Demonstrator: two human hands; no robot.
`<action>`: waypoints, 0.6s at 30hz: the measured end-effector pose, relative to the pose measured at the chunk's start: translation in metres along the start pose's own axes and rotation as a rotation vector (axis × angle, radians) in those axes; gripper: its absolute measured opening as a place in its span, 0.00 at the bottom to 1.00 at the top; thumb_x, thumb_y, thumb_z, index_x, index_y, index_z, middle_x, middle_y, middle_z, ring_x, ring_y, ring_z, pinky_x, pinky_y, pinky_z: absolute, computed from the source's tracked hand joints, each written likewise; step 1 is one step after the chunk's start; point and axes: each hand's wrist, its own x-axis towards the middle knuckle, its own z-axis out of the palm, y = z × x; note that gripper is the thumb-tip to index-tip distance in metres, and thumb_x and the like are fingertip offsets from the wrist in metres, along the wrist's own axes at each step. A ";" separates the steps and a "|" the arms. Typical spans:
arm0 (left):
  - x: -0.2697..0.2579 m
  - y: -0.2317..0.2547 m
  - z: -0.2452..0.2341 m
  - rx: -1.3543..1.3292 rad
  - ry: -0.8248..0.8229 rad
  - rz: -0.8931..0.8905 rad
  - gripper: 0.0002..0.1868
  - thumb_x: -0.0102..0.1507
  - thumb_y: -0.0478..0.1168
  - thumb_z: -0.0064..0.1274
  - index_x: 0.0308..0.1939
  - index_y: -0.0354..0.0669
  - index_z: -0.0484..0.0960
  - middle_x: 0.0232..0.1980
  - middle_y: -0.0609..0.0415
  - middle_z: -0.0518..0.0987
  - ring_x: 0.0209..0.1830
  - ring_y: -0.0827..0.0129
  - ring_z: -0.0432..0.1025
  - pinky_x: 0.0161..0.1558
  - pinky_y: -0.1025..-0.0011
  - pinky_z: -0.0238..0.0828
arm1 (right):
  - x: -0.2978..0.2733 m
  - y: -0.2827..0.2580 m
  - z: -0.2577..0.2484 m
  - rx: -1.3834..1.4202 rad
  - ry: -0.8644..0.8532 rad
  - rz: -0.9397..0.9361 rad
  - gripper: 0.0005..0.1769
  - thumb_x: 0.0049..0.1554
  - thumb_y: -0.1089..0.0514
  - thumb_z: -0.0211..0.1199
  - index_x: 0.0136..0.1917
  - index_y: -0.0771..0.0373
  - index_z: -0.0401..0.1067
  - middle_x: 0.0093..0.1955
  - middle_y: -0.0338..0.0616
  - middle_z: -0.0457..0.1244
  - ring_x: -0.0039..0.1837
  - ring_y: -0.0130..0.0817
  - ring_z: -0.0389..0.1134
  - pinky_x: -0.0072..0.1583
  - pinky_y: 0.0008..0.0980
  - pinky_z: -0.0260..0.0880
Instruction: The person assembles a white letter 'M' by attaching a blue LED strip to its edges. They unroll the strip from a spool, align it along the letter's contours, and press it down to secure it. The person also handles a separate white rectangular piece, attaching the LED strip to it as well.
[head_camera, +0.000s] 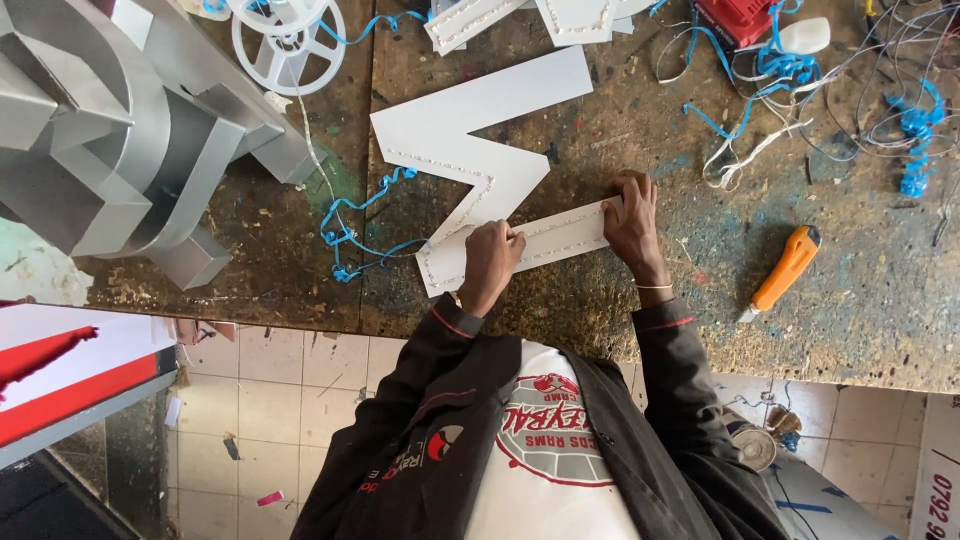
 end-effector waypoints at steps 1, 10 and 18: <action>0.000 0.004 -0.002 0.081 0.018 0.004 0.15 0.75 0.45 0.59 0.38 0.39 0.81 0.31 0.43 0.82 0.35 0.49 0.86 0.39 0.52 0.85 | 0.001 -0.002 0.000 -0.009 -0.003 0.010 0.19 0.66 0.69 0.67 0.67 0.57 0.68 0.70 0.52 0.56 0.71 0.66 0.58 0.77 0.71 0.54; -0.015 0.017 -0.034 0.133 -0.050 -0.098 0.19 0.77 0.53 0.59 0.39 0.42 0.83 0.32 0.45 0.84 0.36 0.48 0.87 0.42 0.50 0.85 | -0.003 -0.005 0.002 -0.022 0.009 0.027 0.19 0.69 0.69 0.64 0.69 0.53 0.71 0.72 0.47 0.55 0.74 0.61 0.56 0.79 0.71 0.54; 0.000 -0.030 0.001 0.287 -0.191 -0.120 0.19 0.75 0.52 0.60 0.38 0.41 0.84 0.34 0.44 0.83 0.41 0.48 0.87 0.47 0.49 0.85 | -0.003 0.006 0.006 -0.061 0.039 0.007 0.17 0.67 0.66 0.69 0.67 0.53 0.74 0.71 0.46 0.56 0.75 0.61 0.58 0.79 0.70 0.56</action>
